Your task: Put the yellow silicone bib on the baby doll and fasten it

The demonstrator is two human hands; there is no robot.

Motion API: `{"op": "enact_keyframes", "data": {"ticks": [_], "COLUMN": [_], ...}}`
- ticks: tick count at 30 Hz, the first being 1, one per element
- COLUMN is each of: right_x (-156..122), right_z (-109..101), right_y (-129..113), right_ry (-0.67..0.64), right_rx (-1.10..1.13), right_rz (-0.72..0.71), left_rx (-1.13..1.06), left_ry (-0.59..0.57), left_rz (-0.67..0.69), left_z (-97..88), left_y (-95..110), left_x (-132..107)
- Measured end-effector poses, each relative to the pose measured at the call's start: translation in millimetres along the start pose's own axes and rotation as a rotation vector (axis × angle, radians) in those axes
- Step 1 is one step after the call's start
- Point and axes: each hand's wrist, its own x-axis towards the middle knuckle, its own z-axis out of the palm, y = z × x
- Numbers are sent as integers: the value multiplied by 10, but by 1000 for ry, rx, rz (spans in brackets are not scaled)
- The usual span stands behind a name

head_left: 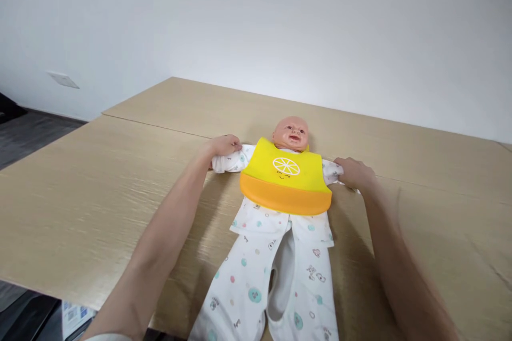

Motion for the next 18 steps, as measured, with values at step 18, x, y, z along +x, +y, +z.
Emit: {"op": "enact_keyframes", "data": {"ticks": [18], "right_x": [35], "right_z": [89], "right_y": [5], "right_ry": [35], "right_rx": [103], "right_rz": [-205], "left_rx": [239], "left_ry": [230], "left_rz": [51], "left_z": [120], "left_y": [-97], "left_x": [101]}}
